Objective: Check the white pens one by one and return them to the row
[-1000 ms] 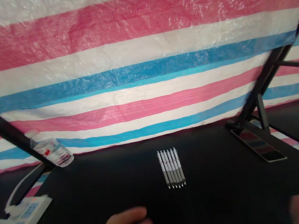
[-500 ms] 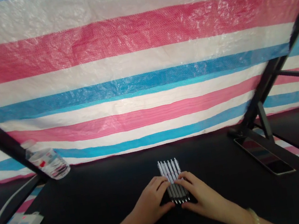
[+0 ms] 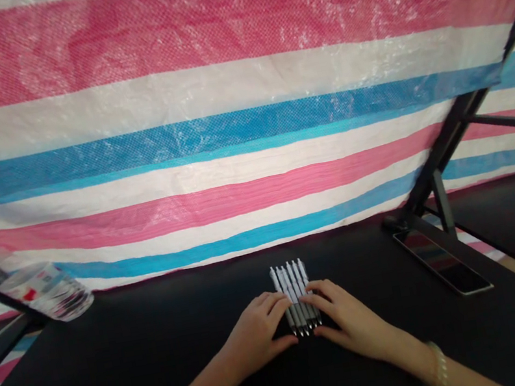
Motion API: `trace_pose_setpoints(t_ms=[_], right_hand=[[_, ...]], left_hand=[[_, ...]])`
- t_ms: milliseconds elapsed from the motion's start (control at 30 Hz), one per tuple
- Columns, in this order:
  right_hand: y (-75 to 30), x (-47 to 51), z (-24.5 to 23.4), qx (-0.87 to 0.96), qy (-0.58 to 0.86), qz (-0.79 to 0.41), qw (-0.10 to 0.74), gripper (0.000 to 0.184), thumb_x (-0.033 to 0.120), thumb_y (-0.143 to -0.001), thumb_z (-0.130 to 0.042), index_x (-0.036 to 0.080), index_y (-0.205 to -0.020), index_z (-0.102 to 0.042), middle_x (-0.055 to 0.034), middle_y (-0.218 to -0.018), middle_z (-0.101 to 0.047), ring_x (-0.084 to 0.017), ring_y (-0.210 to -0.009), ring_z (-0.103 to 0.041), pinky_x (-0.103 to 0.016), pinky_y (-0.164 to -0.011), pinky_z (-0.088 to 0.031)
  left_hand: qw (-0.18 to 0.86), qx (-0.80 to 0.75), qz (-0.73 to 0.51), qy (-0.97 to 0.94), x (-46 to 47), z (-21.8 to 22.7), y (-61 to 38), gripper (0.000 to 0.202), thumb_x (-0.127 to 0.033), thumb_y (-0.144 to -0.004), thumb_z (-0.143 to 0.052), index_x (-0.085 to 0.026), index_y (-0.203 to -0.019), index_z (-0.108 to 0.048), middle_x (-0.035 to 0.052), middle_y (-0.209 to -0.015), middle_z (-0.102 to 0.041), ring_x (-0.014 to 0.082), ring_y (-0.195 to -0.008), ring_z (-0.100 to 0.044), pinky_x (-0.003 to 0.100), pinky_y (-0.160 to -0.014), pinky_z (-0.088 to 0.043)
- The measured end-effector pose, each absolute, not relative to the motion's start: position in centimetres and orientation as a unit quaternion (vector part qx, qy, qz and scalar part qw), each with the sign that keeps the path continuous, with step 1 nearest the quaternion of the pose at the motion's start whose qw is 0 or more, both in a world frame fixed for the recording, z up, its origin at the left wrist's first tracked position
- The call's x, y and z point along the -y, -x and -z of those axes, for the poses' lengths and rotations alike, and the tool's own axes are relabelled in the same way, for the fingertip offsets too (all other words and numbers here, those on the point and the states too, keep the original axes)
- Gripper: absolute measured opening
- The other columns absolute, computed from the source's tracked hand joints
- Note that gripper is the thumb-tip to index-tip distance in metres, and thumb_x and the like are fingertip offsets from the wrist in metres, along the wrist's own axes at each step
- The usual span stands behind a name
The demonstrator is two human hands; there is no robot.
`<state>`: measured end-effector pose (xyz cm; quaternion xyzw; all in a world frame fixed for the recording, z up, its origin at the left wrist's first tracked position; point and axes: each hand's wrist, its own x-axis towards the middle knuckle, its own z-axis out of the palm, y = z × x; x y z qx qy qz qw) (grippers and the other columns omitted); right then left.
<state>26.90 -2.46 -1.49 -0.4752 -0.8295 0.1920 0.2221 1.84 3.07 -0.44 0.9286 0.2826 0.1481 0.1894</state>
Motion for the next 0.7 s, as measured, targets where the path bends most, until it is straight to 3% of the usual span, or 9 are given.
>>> trace_pose_setpoints(t_ms=[133,367,433,500,600,700], right_hand=[[-27.1,2.3,1.2,0.829,0.472,-0.196,0.227,0.056,0.021,-0.087,-0.069,0.026,-0.139,-0.053,-0.0126,-0.138,-0.052,-0.031,-0.125,-0.05,-0.049,-0.107,-0.043],[-27.0,2.7,1.1,0.822,0.486,-0.163,0.246,0.046,0.02,-0.092,-0.062,0.025,-0.137,-0.054,-0.0132,-0.137,-0.053,-0.031,-0.124,-0.05,-0.052,-0.106,-0.043],[-26.6,3.2,0.8,0.81,0.489,-0.166,0.279,0.043,0.018,-0.092,-0.059,0.025,-0.134,-0.056,-0.0132,-0.135,-0.054,-0.03,-0.123,-0.051,-0.05,-0.106,-0.043],[-25.7,3.9,0.3,0.785,0.49,-0.201,0.321,0.036,0.015,-0.093,-0.055,0.023,-0.128,-0.059,-0.0127,-0.13,-0.056,-0.027,-0.12,-0.054,-0.045,-0.104,-0.045],[-23.6,5.2,-0.4,0.722,0.501,-0.322,0.352,0.021,0.014,-0.092,-0.052,0.021,-0.108,-0.064,-0.0076,-0.105,-0.063,-0.019,-0.091,-0.062,-0.031,-0.08,-0.052],[-21.5,6.2,-0.9,0.664,0.545,-0.413,0.302,0.011,0.018,-0.088,-0.058,0.019,-0.097,-0.064,-0.0015,-0.082,-0.063,-0.013,-0.066,-0.057,-0.023,-0.058,-0.044]], left_hand=[[0.183,-0.305,-0.156,-0.921,-2.7,0.8,-2.2,0.064,-0.033,-0.072,-0.087,-0.015,-0.125,-0.058,0.0151,-0.131,-0.063,0.0326,-0.118,-0.058,0.049,-0.102,-0.05],[0.179,-0.308,-0.14,-0.924,-2.2,-0.3,-1.9,0.067,-0.035,-0.076,-0.083,-0.015,-0.132,-0.053,0.0155,-0.131,-0.061,0.0325,-0.117,-0.058,0.05,-0.102,-0.051],[0.155,-0.303,-0.134,-0.931,-2.1,-0.3,-1.1,0.05,-0.022,-0.088,-0.068,-0.016,-0.134,-0.051,0.014,-0.131,-0.061,0.0301,-0.117,-0.059,0.049,-0.102,-0.052],[0.115,-0.288,-0.128,-0.942,-2.2,0.1,-0.2,0.042,-0.004,-0.09,-0.053,-0.017,-0.13,-0.054,0.0126,-0.128,-0.063,0.0276,-0.115,-0.061,0.046,-0.099,-0.054],[0.057,-0.266,-0.149,-0.951,-2.5,1.2,0.8,0.033,0.002,-0.089,-0.05,-0.014,-0.115,-0.061,0.0148,-0.123,-0.064,0.0265,-0.111,-0.064,0.04,-0.093,-0.057],[0.002,-0.232,-0.182,-0.956,-2.7,1.8,1.2,0.021,-0.004,-0.095,-0.048,-0.015,-0.103,-0.064,0.012,-0.112,-0.07,0.0244,-0.096,-0.07,0.036,-0.08,-0.061]])
